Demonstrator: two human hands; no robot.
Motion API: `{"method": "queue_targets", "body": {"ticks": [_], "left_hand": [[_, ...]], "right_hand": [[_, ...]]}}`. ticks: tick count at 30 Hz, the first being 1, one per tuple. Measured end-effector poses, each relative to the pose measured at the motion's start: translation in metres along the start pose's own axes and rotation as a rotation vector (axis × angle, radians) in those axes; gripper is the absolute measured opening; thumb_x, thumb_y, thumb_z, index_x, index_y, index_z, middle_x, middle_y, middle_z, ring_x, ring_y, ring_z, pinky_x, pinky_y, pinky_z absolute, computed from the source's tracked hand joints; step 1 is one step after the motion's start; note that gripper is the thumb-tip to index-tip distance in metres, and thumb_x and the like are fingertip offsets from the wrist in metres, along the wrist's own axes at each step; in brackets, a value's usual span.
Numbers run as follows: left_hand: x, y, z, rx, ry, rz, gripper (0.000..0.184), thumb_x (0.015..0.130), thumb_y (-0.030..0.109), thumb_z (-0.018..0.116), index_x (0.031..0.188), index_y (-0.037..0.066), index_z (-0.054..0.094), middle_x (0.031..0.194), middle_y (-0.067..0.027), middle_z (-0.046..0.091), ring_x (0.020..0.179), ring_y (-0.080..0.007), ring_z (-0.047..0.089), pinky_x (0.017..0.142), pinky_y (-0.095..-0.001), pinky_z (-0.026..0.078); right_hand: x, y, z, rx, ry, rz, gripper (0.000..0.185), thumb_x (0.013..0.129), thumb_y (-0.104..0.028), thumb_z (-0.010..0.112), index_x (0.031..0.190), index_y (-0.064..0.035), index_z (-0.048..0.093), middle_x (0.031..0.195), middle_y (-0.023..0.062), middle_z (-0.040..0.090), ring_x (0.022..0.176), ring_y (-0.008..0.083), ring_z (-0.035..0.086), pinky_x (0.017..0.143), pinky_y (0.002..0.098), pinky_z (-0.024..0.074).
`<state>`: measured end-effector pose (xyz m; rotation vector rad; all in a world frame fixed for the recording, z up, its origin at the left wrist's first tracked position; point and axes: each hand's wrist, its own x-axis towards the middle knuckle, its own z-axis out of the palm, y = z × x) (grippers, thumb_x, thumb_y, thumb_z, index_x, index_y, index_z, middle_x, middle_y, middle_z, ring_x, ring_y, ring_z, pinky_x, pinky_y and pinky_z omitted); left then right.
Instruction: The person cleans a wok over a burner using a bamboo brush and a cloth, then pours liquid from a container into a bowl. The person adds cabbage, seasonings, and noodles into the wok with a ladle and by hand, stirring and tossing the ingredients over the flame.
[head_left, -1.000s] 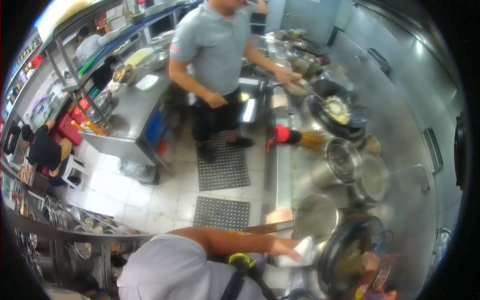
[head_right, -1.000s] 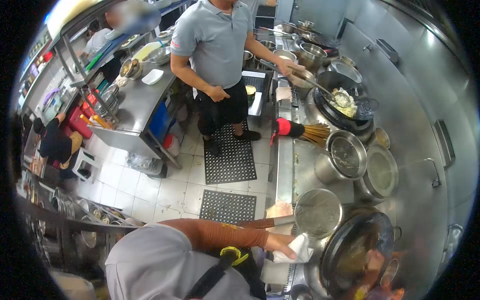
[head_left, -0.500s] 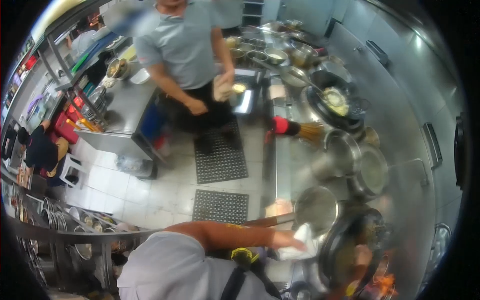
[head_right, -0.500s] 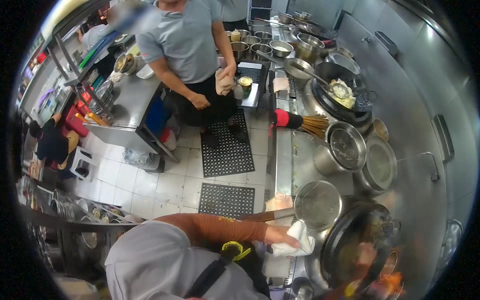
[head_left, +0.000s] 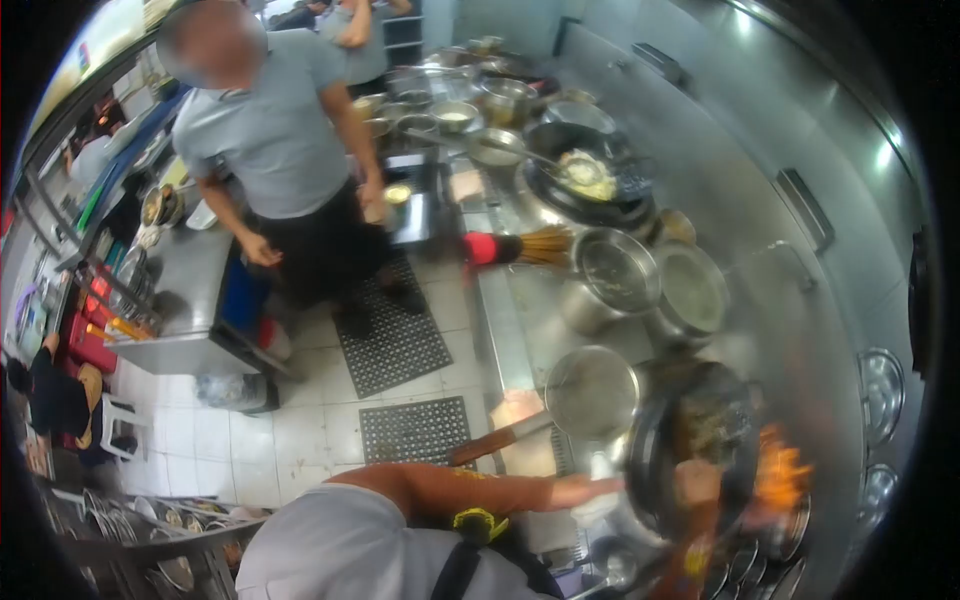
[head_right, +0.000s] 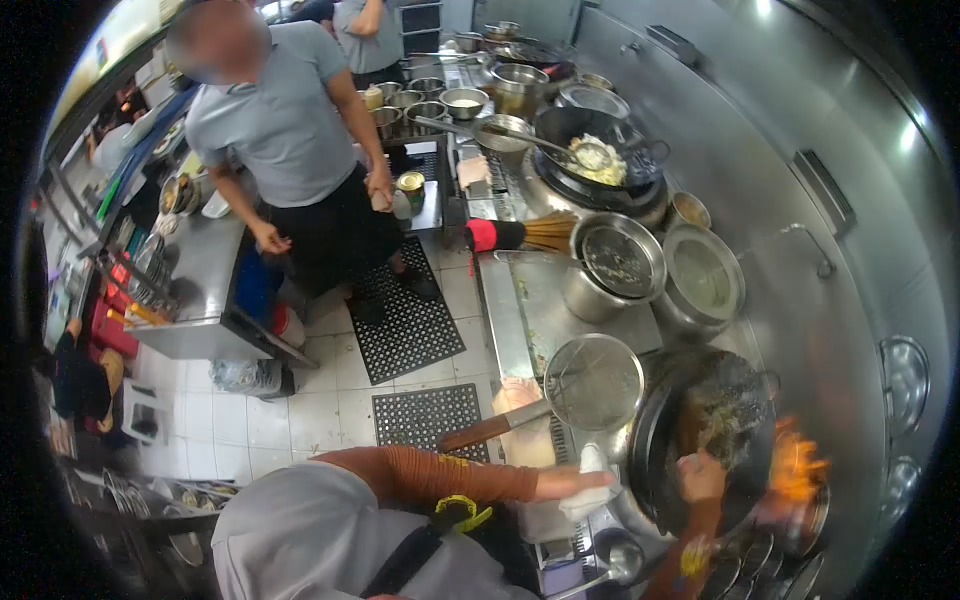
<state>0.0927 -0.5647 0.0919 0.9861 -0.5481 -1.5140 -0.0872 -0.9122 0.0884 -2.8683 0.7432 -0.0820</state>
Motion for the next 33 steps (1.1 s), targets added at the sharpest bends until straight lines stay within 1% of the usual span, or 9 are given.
{"method": "queue_targets", "body": {"ticks": [3,7,10,16,20,22,25,30,33], "left_hand": [[0.024,0.001,0.015,0.17,0.14,-0.091,0.055,0.092,0.058,0.044,0.089,0.007,0.063,0.073,-0.002,0.059,0.07,-0.0083,0.053,0.063,-0.0243,0.042],[0.046,0.024,0.063,0.334,0.176,-0.193,0.065,0.091,0.065,0.039,0.068,0.007,0.059,0.054,-0.0014,0.046,0.048,-0.0137,0.043,0.05,-0.0343,0.039],[0.089,-0.021,0.083,-0.003,0.2,-0.171,0.055,0.094,0.055,0.042,0.076,0.007,0.062,0.062,-0.0052,0.059,0.052,-0.0144,0.058,0.046,-0.0278,0.046],[0.097,-0.004,0.12,-0.259,0.21,-0.321,0.026,0.089,0.029,0.058,0.084,0.003,0.061,0.074,-0.0072,0.061,0.059,-0.0168,0.06,0.049,-0.0308,0.047],[0.134,-0.043,0.098,-0.14,0.301,-0.217,0.013,0.079,0.005,0.057,0.079,-0.008,0.057,0.075,-0.011,0.06,0.063,-0.0206,0.06,0.054,-0.0365,0.048],[0.133,-0.037,0.083,-0.121,0.302,-0.192,0.014,0.079,0.005,0.058,0.081,-0.008,0.058,0.076,-0.0103,0.06,0.063,-0.0202,0.06,0.054,-0.036,0.048],[0.134,-0.004,0.036,-0.029,0.224,-0.061,0.01,0.079,0.006,0.057,0.082,-0.003,0.059,0.072,-0.0092,0.06,0.057,-0.0199,0.058,0.048,-0.0354,0.046],[0.14,0.051,0.019,0.092,0.192,-0.228,0.008,0.078,0.013,0.059,0.082,0.006,0.059,0.069,-0.006,0.059,0.054,-0.0206,0.057,0.048,-0.0399,0.045],[0.128,0.056,0.031,0.105,0.25,-0.262,0.014,0.08,0.019,0.062,0.089,0.008,0.059,0.074,-0.0048,0.06,0.06,-0.0203,0.058,0.053,-0.0437,0.047]], "right_hand": [[-0.037,-0.049,-0.056,-0.441,-0.382,-0.235,0.025,0.082,-0.026,0.057,0.098,-0.0104,0.069,0.09,0.0126,0.067,0.081,0.0286,0.064,0.07,0.0395,0.0523],[-0.031,-0.088,-0.139,-0.33,-0.393,0.254,0.031,0.082,-0.032,0.059,0.085,-0.0041,0.071,0.087,0.0135,0.069,0.083,0.0311,0.066,0.074,0.04,0.0522],[-0.015,-0.076,-0.094,-0.3,-0.214,0.384,0.032,0.081,-0.034,0.06,0.088,-0.005,0.071,0.09,0.0157,0.068,0.086,0.0319,0.066,0.077,0.0404,0.0517],[-0.05,-0.142,-0.139,-0.376,-0.574,0.39,0.034,0.08,-0.037,0.062,0.095,-0.0069,0.071,0.095,0.0202,0.068,0.093,0.0336,0.065,0.081,0.0413,0.0508],[-0.037,-0.045,-0.134,-0.441,-0.325,0.549,0.027,0.079,-0.026,0.061,0.098,-0.0089,0.07,0.09,0.0181,0.069,0.09,0.0326,0.067,0.079,0.0421,0.0524],[-0.02,-0.008,-0.103,-0.347,-0.128,0.71,0.028,0.078,-0.025,0.06,0.1,-0.0093,0.069,0.09,0.0198,0.069,0.089,0.0339,0.067,0.079,0.0434,0.0522],[-0.046,-0.05,-0.092,-0.273,-0.147,0.523,0.024,0.08,-0.023,0.057,0.094,-0.0073,0.069,0.092,0.0206,0.068,0.087,0.035,0.067,0.08,0.0451,0.0519],[-0.022,0.025,-0.078,-0.217,0.006,0.679,0.027,0.08,-0.023,0.056,0.095,-0.0048,0.069,0.093,0.0227,0.067,0.088,0.0352,0.067,0.077,0.0445,0.0533],[0.03,-0.018,-0.072,0.065,0.154,0.575,0.036,0.08,-0.04,0.061,0.101,-0.0111,0.069,0.1,0.0177,0.067,0.093,0.0359,0.065,0.081,0.0451,0.0527]]}}
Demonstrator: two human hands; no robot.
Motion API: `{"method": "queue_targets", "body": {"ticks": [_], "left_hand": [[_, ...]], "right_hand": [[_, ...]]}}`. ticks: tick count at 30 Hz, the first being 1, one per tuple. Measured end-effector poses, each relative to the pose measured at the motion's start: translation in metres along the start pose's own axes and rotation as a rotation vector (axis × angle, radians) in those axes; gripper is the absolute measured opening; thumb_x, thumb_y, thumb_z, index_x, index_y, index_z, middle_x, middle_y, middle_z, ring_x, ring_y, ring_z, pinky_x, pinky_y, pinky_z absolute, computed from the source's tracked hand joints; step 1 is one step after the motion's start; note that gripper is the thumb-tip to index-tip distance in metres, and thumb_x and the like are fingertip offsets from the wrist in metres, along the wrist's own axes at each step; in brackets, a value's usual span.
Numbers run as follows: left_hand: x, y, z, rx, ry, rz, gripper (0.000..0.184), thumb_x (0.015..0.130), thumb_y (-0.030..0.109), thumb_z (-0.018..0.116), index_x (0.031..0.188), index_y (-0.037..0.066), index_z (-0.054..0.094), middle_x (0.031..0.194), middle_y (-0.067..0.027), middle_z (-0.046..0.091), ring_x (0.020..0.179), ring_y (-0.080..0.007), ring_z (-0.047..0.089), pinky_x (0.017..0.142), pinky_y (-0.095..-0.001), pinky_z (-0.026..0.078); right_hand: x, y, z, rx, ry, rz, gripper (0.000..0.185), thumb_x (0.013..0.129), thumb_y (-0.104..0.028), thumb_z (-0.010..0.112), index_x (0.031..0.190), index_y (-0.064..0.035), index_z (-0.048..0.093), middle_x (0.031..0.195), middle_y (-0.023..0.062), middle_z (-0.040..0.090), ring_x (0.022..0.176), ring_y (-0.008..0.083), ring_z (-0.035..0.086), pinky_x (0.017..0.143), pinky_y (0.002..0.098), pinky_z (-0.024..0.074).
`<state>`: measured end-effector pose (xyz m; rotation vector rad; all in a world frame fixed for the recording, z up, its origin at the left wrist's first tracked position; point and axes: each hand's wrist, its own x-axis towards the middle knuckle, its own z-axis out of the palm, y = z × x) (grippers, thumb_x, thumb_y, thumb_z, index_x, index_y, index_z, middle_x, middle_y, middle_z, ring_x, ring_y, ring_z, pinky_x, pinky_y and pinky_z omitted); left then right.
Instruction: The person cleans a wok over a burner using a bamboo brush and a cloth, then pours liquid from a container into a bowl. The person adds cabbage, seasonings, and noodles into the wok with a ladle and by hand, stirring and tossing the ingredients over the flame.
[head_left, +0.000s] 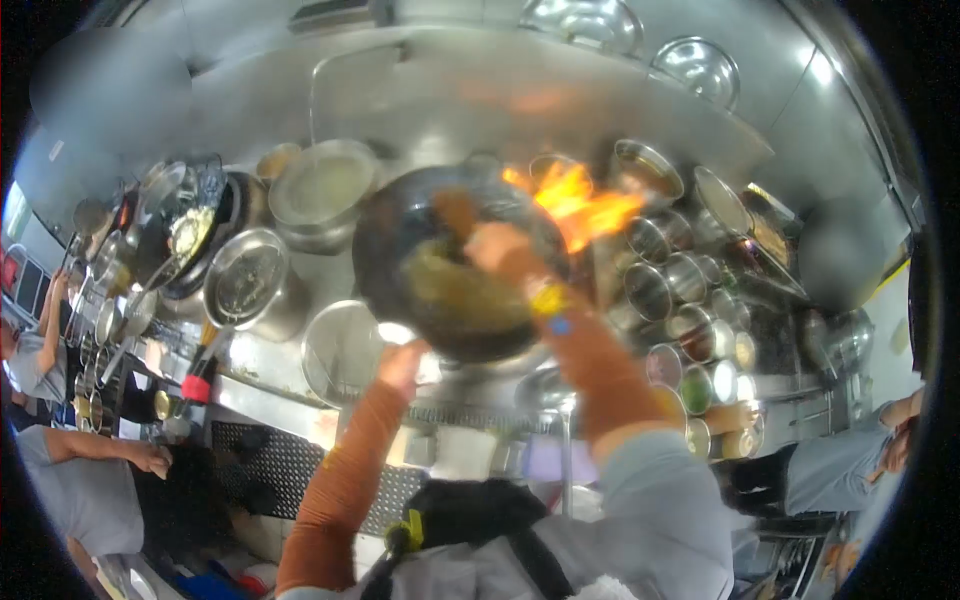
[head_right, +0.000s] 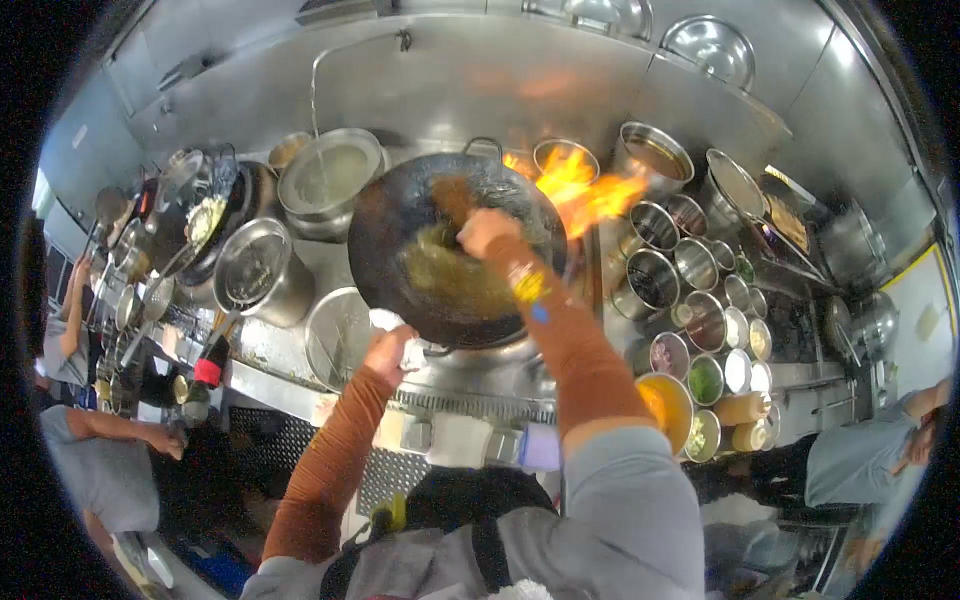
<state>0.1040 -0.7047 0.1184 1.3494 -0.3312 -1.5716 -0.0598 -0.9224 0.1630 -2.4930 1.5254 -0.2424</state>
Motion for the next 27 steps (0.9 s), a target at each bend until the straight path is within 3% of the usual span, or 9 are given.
{"method": "queue_targets", "body": {"ticks": [2,6,9,13,14,16,18,22,27], "left_hand": [[-0.006,-0.006,-0.001,-0.012,0.056,0.006,0.019,0.081,0.023,0.063,0.094,0.01,0.059,0.078,-0.0037,0.061,0.066,-0.02,0.058,0.058,-0.0456,0.047],[-0.027,-0.012,0.029,-0.039,0.145,0.092,0.028,0.08,0.023,0.067,0.102,0.009,0.058,0.084,-0.0025,0.06,0.072,-0.018,0.058,0.063,-0.0448,0.05],[0.022,-0.044,0.007,-0.005,0.188,0.441,0.01,0.075,0.012,0.063,0.079,0.003,0.059,0.071,-0.0051,0.058,0.06,-0.0169,0.055,0.054,-0.0348,0.046],[0.042,-0.049,-0.017,0.322,0.244,0.489,0.009,0.075,0.011,0.062,0.072,0.004,0.057,0.066,-0.0023,0.054,0.056,-0.0124,0.05,0.049,-0.0296,0.04],[0.025,-0.036,-0.017,0.396,0.227,0.446,0.009,0.076,0.011,0.061,0.072,0.004,0.057,0.066,-0.0017,0.054,0.056,-0.0118,0.05,0.049,-0.0285,0.039],[0.016,-0.031,-0.017,0.103,0.122,0.591,0.01,0.077,0.011,0.06,0.071,0.003,0.056,0.066,-0.0012,0.055,0.056,-0.0111,0.051,0.05,-0.029,0.041],[-0.002,-0.02,-0.02,0.128,0.116,0.577,0.011,0.078,0.01,0.059,0.071,0.003,0.056,0.067,-0.0013,0.055,0.056,-0.0117,0.052,0.05,-0.0292,0.041],[-0.028,-0.004,-0.031,0.184,0.11,0.494,0.008,0.078,0.009,0.057,0.073,0.003,0.057,0.069,-0.0025,0.057,0.058,-0.0133,0.054,0.051,-0.0298,0.041],[-0.038,0.009,-0.054,0.337,0.108,0.667,0.003,0.08,0.009,0.057,0.08,0.007,0.056,0.071,-0.0001,0.055,0.06,-0.0116,0.053,0.054,-0.0284,0.042]], "right_hand": [[-0.009,-0.044,0.017,0.123,0.02,-0.079,0.039,0.079,-0.043,0.062,0.101,-0.0117,0.068,0.099,0.0189,0.067,0.099,0.0367,0.063,0.088,0.0451,0.0498],[0.062,-0.03,0.048,0.155,0.064,0.104,0.04,0.08,-0.039,0.062,0.104,-0.0065,0.068,0.103,0.0208,0.066,0.098,0.0372,0.063,0.087,0.0438,0.05],[0.031,-0.07,0.022,0.323,0.018,0.154,0.041,0.08,-0.036,0.062,0.104,-0.004,0.068,0.105,0.0211,0.066,0.1,0.0371,0.063,0.088,0.0434,0.0498],[-0.077,-0.109,-0.026,0.201,-0.066,0.049,0.033,0.078,-0.032,0.061,0.093,-0.0049,0.071,0.098,0.0199,0.067,0.095,0.0378,0.064,0.084,0.0444,0.0509],[-0.1,-0.098,-0.031,0.18,-0.074,-0.02,0.037,0.081,-0.035,0.059,0.101,-0.0063,0.069,0.099,0.0194,0.067,0.094,0.0377,0.064,0.083,0.0448,0.051],[-0.169,-0.082,-0.049,0.239,0.244,0.002,0.042,0.084,-0.04,0.057,0.111,-0.0081,0.064,0.1,0.02,0.067,0.092,0.0367,0.064,0.082,0.0451,0.0505],[-0.216,-0.051,-0.037,0.306,0.549,-0.044,0.048,0.086,-0.043,0.055,0.119,-0.0094,0.059,0.101,0.0204,0.066,0.09,0.0366,0.064,0.082,0.0442,0.0501],[-0.287,0.005,0.004,0.317,0.449,0.228,0.053,0.087,-0.043,0.056,0.125,-0.0064,0.056,0.1,0.0228,0.065,0.088,0.0387,0.063,0.081,0.0442,0.0494],[-0.327,0.017,0.04,0.641,0.565,0.224,0.053,0.087,-0.035,0.063,0.128,-0.0037,0.054,0.096,0.0219,0.066,0.082,0.0327,0.065,0.077,0.038,0.0505]]}}
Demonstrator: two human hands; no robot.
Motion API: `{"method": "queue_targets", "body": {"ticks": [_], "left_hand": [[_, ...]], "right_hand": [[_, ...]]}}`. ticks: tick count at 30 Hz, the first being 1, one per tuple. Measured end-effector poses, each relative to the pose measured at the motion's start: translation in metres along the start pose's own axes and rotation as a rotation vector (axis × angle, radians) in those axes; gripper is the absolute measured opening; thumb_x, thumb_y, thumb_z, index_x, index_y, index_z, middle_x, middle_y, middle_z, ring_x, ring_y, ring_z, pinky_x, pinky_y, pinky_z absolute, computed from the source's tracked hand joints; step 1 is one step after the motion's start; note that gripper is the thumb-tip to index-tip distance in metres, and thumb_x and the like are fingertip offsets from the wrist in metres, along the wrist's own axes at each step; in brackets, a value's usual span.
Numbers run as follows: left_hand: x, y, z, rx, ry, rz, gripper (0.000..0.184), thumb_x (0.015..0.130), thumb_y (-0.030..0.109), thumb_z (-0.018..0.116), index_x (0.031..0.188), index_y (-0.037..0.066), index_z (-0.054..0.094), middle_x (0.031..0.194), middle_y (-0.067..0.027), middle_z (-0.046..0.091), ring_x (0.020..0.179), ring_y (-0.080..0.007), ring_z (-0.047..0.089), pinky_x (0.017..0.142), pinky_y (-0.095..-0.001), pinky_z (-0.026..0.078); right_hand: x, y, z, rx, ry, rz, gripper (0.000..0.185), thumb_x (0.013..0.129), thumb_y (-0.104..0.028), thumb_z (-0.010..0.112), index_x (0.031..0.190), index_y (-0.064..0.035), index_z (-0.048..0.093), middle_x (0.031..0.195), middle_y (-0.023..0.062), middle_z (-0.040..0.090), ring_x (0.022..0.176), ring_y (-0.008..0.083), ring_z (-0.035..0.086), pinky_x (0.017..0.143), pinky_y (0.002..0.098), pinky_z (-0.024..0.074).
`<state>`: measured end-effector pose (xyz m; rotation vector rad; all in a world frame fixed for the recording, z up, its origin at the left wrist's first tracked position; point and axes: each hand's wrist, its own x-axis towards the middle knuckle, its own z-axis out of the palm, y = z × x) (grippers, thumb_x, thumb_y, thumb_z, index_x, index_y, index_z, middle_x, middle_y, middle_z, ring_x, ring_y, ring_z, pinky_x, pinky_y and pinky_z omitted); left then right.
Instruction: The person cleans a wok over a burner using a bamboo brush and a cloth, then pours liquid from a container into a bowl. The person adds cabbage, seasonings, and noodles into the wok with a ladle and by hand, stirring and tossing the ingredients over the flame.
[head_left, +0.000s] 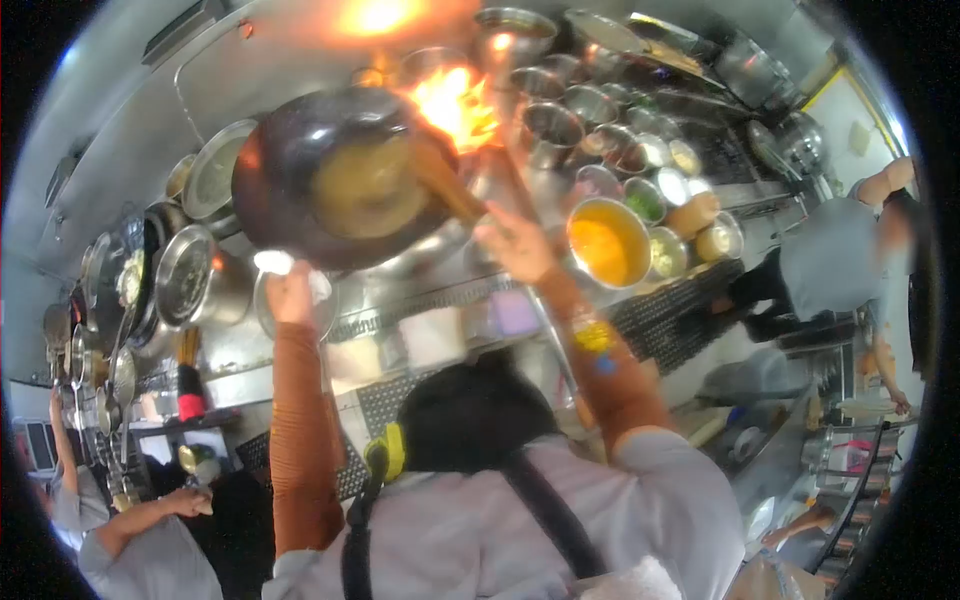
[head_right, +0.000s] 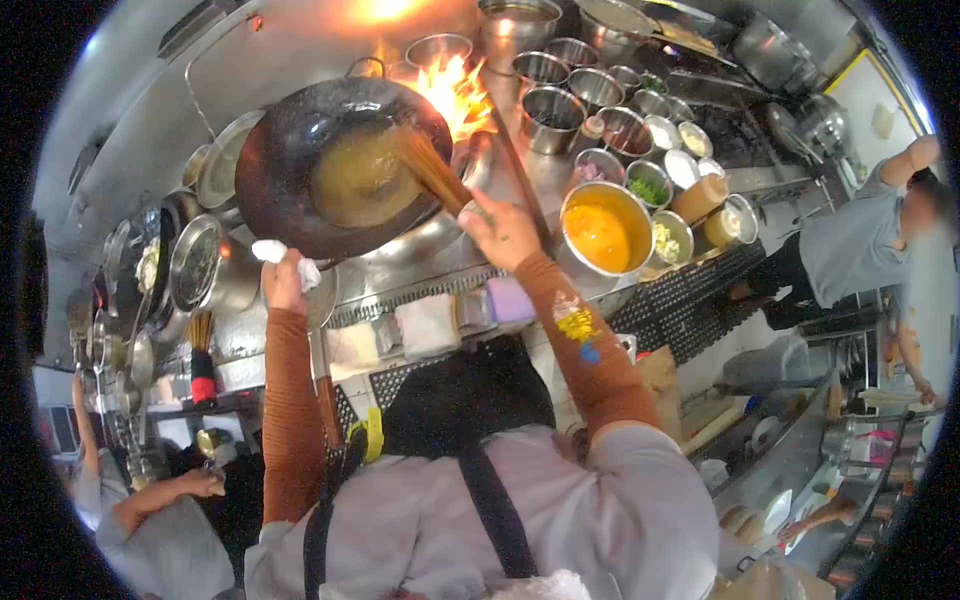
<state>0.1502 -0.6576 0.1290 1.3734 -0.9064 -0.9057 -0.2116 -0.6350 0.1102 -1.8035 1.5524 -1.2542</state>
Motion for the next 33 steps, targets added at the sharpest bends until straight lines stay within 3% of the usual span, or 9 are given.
{"method": "queue_targets", "body": {"ticks": [4,6,9,10,14,25,29,31,33], "left_hand": [[-0.014,0.042,-0.021,0.03,-0.056,0.07,0.005,0.079,0.011,0.058,0.079,0.006,0.056,0.071,0.0002,0.054,0.061,-0.0108,0.052,0.054,-0.0272,0.041],[-0.012,0.048,-0.034,0.07,-0.097,0.154,0.006,0.078,0.011,0.057,0.077,0.004,0.056,0.071,0.0,0.055,0.062,-0.0111,0.052,0.055,-0.0279,0.042],[-0.006,0.059,-0.045,0.409,-0.034,0.304,0.025,0.077,0.018,0.059,0.087,-0.005,0.057,0.082,-0.0137,0.062,0.073,-0.0205,0.06,0.067,-0.0362,0.048],[-0.007,0.064,-0.045,0.494,0.014,0.319,0.04,0.074,0.026,0.061,0.094,-0.008,0.056,0.086,-0.0225,0.063,0.082,-0.0323,0.062,0.075,-0.0412,0.048],[-0.004,0.076,-0.043,0.743,0.079,0.422,0.045,0.073,0.03,0.059,0.099,-0.006,0.055,0.094,-0.0288,0.062,0.092,-0.0444,0.059,0.082,-0.0463,0.046],[-0.03,0.119,-0.012,0.774,0.09,0.588,0.038,0.073,0.024,0.059,0.096,-0.005,0.051,0.084,-0.028,0.063,0.083,-0.0454,0.061,0.075,-0.0491,0.047],[-0.056,0.123,-0.001,0.773,0.101,0.661,0.046,0.072,0.02,0.064,0.106,-0.006,0.047,0.084,-0.0276,0.062,0.079,-0.0451,0.061,0.071,-0.0503,0.049],[-0.071,0.105,-0.003,0.703,0.119,0.855,0.054,0.071,0.016,0.066,0.115,-0.007,0.045,0.09,-0.0277,0.062,0.079,-0.0454,0.061,0.071,-0.0483,0.051],[-0.098,0.089,-0.013,0.698,0.023,0.873,0.072,0.067,0.01,0.067,0.13,-0.009,0.037,0.112,-0.0295,0.057,0.093,-0.0416,0.061,0.08,-0.0391,0.052]], "right_hand": [[-0.018,-0.034,-0.022,0.364,0.076,0.369,0.049,0.088,-0.028,0.063,0.127,0.0007,0.053,0.094,0.0123,0.067,0.075,0.0167,0.062,0.066,0.0287,0.0507],[-0.023,-0.006,-0.024,0.357,0.151,0.302,0.048,0.09,-0.025,0.061,0.128,0.0026,0.052,0.094,0.0087,0.065,0.073,0.0115,0.059,0.06,0.0248,0.049],[-0.03,-0.011,-0.032,0.489,0.159,0.383,0.048,0.089,-0.024,0.061,0.127,0.0037,0.051,0.092,0.0069,0.064,0.067,0.008,0.056,0.051,0.0226,0.0465],[-0.031,-0.008,-0.035,0.479,0.158,0.396,0.049,0.089,-0.025,0.061,0.127,0.0036,0.051,0.092,0.0066,0.064,0.066,0.0078,0.056,0.051,0.0228,0.0465],[-0.033,-0.03,-0.046,0.426,0.161,0.497,0.05,0.088,-0.028,0.063,0.126,0.0031,0.052,0.09,0.0068,0.065,0.061,0.0089,0.057,0.045,0.0235,0.045],[0.037,-0.01,-0.031,0.453,0.185,0.492,0.046,0.085,-0.031,0.066,0.119,-0.0009,0.058,0.082,0.0043,0.063,0.048,0.0107,0.05,0.038,0.0226,0.0404],[0.061,-0.032,-0.003,0.397,0.177,0.525,0.045,0.083,-0.034,0.066,0.115,-0.0029,0.061,0.083,0.0063,0.063,0.05,0.0134,0.053,0.036,0.0248,0.0406],[0.068,-0.014,0.023,0.376,0.178,0.513,0.045,0.084,-0.034,0.066,0.115,-0.0019,0.06,0.084,0.0068,0.063,0.054,0.0147,0.057,0.037,0.0263,0.0424],[0.054,-0.002,0.046,0.48,0.18,0.523,0.045,0.084,-0.031,0.067,0.117,-0.0018,0.058,0.087,0.0072,0.065,0.059,0.0167,0.06,0.037,0.0285,0.0445]]}}
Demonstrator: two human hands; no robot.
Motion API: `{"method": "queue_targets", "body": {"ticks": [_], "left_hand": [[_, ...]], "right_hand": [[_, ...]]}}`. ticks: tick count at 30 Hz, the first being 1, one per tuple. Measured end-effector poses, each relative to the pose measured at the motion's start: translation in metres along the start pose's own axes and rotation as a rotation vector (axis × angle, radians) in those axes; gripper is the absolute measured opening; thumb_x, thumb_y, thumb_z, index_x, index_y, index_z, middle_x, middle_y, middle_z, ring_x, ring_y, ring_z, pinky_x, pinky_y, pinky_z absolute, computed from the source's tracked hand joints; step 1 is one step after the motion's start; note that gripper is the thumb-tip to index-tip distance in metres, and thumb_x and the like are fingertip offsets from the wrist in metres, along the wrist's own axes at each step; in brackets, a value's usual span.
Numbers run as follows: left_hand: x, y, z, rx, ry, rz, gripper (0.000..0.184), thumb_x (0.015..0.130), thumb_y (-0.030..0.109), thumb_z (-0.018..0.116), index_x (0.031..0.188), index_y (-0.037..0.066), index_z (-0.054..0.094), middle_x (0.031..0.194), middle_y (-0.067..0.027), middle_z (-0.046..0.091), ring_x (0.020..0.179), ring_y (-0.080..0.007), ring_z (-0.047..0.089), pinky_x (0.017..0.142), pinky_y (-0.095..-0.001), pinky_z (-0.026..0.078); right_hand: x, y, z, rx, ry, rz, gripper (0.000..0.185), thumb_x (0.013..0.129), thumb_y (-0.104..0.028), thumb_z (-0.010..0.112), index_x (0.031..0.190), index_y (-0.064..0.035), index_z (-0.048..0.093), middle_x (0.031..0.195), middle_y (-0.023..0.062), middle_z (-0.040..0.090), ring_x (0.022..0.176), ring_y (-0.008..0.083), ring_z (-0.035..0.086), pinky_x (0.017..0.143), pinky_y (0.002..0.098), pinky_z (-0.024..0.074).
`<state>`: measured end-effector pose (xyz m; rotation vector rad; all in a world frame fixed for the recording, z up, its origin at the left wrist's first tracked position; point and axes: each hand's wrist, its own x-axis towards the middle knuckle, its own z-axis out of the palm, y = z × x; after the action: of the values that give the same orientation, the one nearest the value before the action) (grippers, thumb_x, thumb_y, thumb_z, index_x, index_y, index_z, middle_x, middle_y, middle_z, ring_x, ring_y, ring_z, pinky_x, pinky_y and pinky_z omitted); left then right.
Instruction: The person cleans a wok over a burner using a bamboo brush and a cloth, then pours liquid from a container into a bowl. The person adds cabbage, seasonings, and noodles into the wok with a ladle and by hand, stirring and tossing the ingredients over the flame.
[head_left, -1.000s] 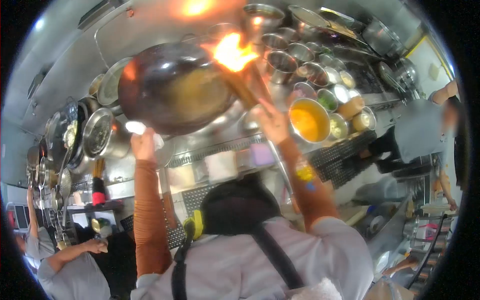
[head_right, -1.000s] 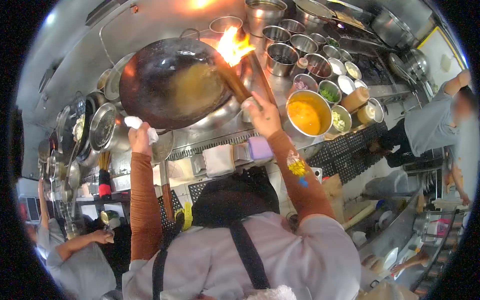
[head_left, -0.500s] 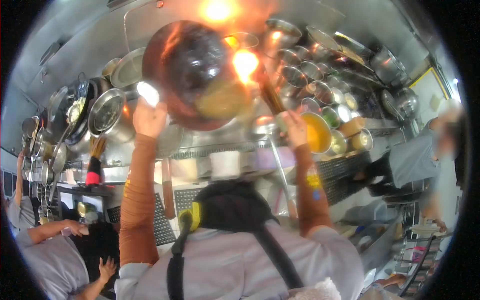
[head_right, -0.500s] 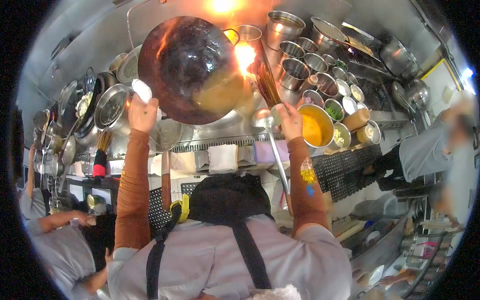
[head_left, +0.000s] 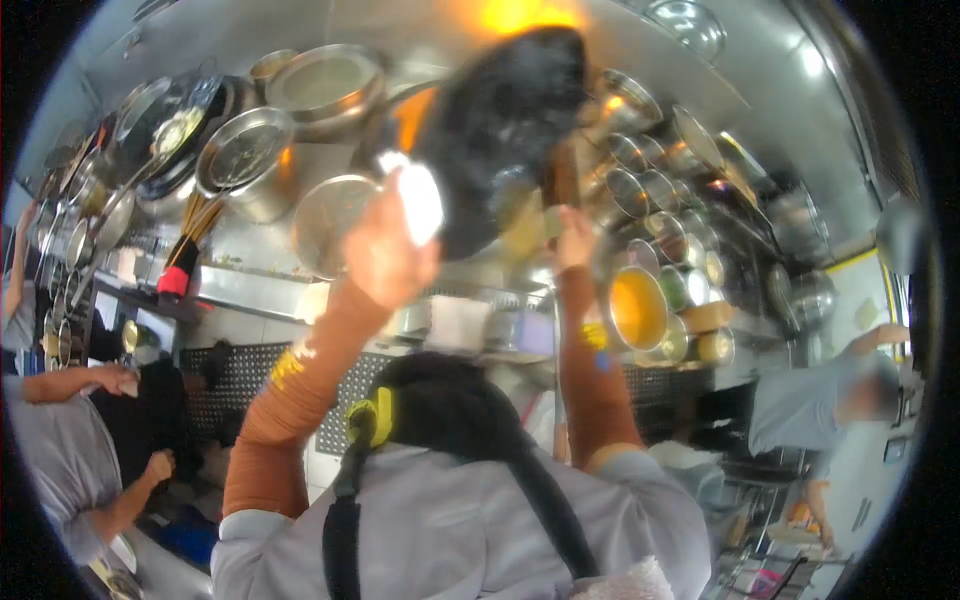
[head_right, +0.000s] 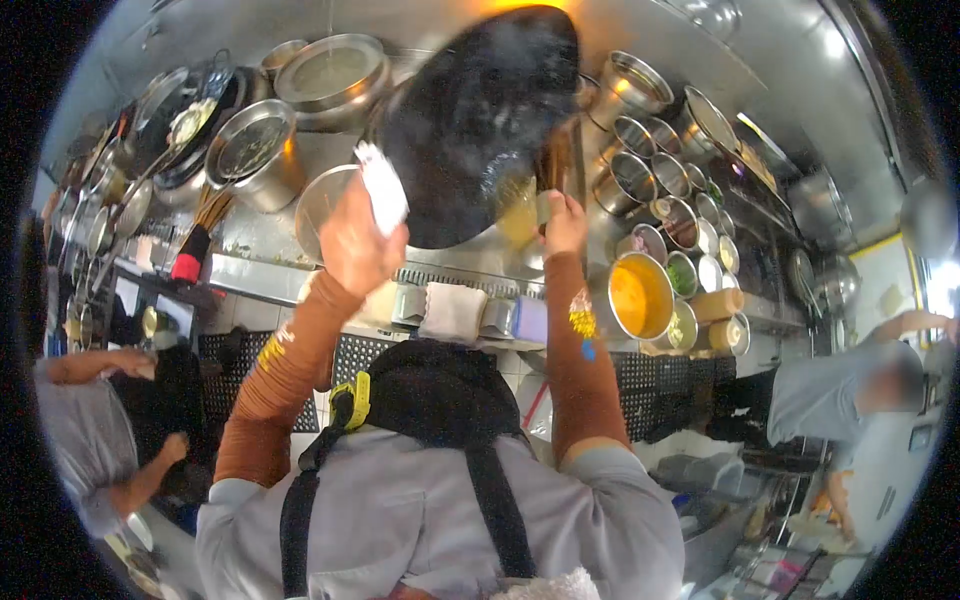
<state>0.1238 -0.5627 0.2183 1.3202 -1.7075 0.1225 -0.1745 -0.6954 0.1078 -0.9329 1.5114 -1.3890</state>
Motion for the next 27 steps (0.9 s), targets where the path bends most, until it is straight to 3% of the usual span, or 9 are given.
{"method": "queue_targets", "body": {"ticks": [5,7,11,12,13,16,18,23,27], "left_hand": [[-0.05,-0.009,0.003,0.011,-0.058,-0.011,0.075,0.067,0.008,0.065,0.131,-0.014,0.034,0.117,-0.0275,0.055,0.099,-0.0402,0.06,0.087,-0.0387,0.05],[-0.022,-0.009,0.003,-0.005,-0.011,-0.071,0.062,0.07,0.01,0.062,0.125,-0.009,0.041,0.108,-0.0257,0.059,0.092,-0.0388,0.061,0.081,-0.0399,0.05],[0.021,-0.054,0.009,-0.031,-0.033,-0.316,0.039,0.075,0.017,0.058,0.108,-0.003,0.053,0.09,-0.0204,0.062,0.084,-0.0365,0.062,0.075,-0.0397,0.048],[0.019,-0.076,0.021,0.006,-0.046,-0.428,0.035,0.076,0.018,0.057,0.104,-0.003,0.054,0.086,-0.0188,0.062,0.082,-0.0352,0.062,0.074,-0.0394,0.048],[0.015,-0.096,0.034,-0.129,0.061,-0.378,0.026,0.077,0.017,0.057,0.095,-0.002,0.055,0.084,-0.0139,0.062,0.077,-0.0267,0.061,0.07,-0.0365,0.048],[0.011,-0.095,0.054,-0.525,-0.086,-0.816,0.021,0.08,0.016,0.058,0.091,-0.002,0.055,0.084,-0.0095,0.061,0.074,-0.0182,0.059,0.066,-0.0331,0.048],[0.002,-0.097,0.096,-0.792,0.032,-0.991,0.018,0.081,0.013,0.059,0.09,-0.003,0.055,0.085,-0.009,0.06,0.073,-0.0156,0.058,0.063,-0.0313,0.048],[-0.013,-0.109,0.205,-0.703,0.048,-1.004,0.011,0.08,0.008,0.057,0.083,-0.003,0.055,0.074,-0.0118,0.059,0.055,-0.0221,0.06,0.04,-0.0338,0.048],[0.01,-0.069,0.168,-0.896,-0.119,-1.217,0.018,0.082,0.019,0.06,0.091,0.004,0.057,0.079,-0.0076,0.062,0.063,-0.0209,0.062,0.05,-0.0351,0.049]], "right_hand": [[-0.025,0.002,0.025,0.147,0.063,0.026,0.039,0.086,-0.027,0.067,0.115,-0.003,0.057,0.089,0.0073,0.065,0.062,0.0161,0.06,0.041,0.0275,0.0463],[-0.025,-0.021,0.006,0.022,-0.023,0.075,0.038,0.087,-0.03,0.065,0.115,-0.0059,0.058,0.086,0.0051,0.064,0.066,0.0151,0.06,0.043,0.0246,0.0464],[-0.047,-0.027,-0.062,0.166,-0.113,0.105,0.033,0.089,-0.033,0.06,0.11,-0.0076,0.06,0.083,0.004,0.063,0.057,0.0123,0.057,0.039,0.0217,0.0423],[-0.075,-0.029,-0.067,0.285,0.033,0.139,0.028,0.09,-0.029,0.058,0.108,-0.0073,0.06,0.084,0.0041,0.064,0.056,0.0119,0.057,0.039,0.0216,0.0423],[-0.091,-0.02,-0.081,0.35,-0.002,0.204,0.028,0.091,-0.029,0.056,0.107,-0.0062,0.059,0.082,0.0051,0.064,0.054,0.0123,0.057,0.038,0.0219,0.0418],[-0.127,0.007,-0.112,0.349,-0.178,0.332,0.032,0.092,-0.032,0.054,0.107,-0.0048,0.058,0.079,0.0058,0.063,0.049,0.0141,0.055,0.035,0.0235,0.0358],[-0.133,0.023,-0.105,0.358,-0.15,0.406,0.029,0.092,-0.032,0.055,0.104,-0.0061,0.058,0.078,0.0055,0.062,0.046,0.0152,0.054,0.034,0.0248,0.0344],[-0.126,0.041,-0.094,0.176,-0.106,0.515,0.029,0.087,-0.034,0.061,0.102,-0.009,0.058,0.08,0.0056,0.061,0.052,0.0167,0.056,0.037,0.0267,0.0384],[-0.123,0.055,-0.085,0.08,-0.072,0.467,0.031,0.085,-0.035,0.064,0.1,-0.0087,0.06,0.076,0.0066,0.06,0.047,0.0174,0.054,0.036,0.0273,0.0395]]}}
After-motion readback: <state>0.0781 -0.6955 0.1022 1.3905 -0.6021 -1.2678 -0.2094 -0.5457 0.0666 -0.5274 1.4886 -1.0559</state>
